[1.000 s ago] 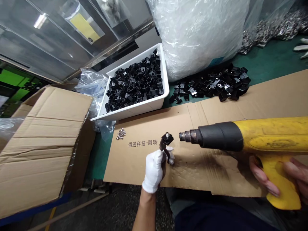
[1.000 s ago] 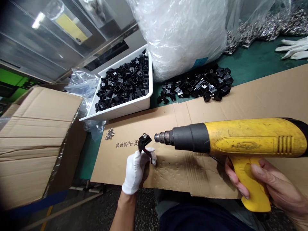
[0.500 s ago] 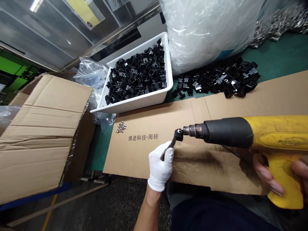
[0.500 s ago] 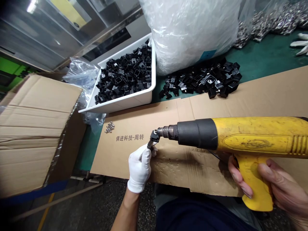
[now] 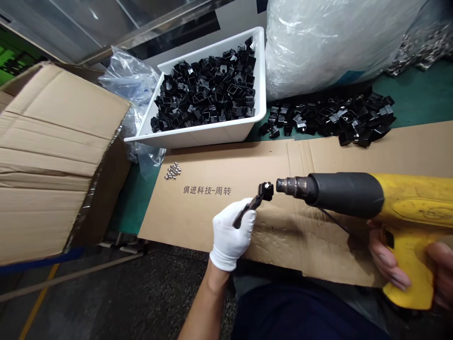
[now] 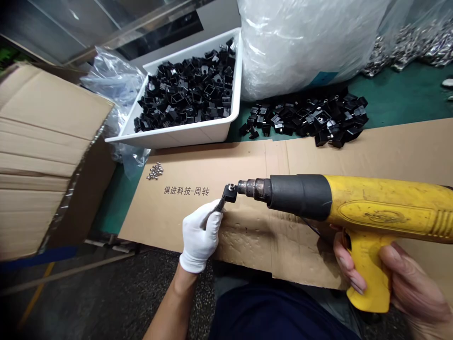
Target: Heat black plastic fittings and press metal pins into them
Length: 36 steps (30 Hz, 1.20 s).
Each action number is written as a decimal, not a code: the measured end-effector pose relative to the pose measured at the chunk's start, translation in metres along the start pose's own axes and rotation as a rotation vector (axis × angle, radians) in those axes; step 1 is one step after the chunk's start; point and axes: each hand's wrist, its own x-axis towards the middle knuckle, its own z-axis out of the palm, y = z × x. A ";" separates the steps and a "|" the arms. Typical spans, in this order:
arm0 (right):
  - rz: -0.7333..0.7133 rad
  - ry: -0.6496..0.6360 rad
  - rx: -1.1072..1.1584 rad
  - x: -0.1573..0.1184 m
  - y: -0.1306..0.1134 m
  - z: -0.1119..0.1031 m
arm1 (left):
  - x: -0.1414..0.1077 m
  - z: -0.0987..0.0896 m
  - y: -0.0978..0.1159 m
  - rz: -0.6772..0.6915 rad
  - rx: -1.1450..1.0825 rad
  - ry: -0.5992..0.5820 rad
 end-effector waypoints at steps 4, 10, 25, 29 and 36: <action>0.016 -0.232 -0.064 0.003 -0.004 -0.009 | 0.001 0.000 0.000 0.015 0.001 -0.007; 0.021 -0.230 -0.092 0.001 -0.009 -0.007 | 0.001 0.000 0.000 0.019 0.000 -0.017; 0.028 -0.235 -0.133 0.001 -0.012 -0.010 | 0.001 0.002 0.004 0.005 -0.015 0.025; 0.007 -0.226 -0.156 0.001 -0.013 -0.009 | 0.000 0.002 0.003 0.006 -0.014 0.021; 0.034 -0.201 -0.145 0.003 -0.012 -0.010 | 0.000 0.001 0.002 0.014 -0.012 0.007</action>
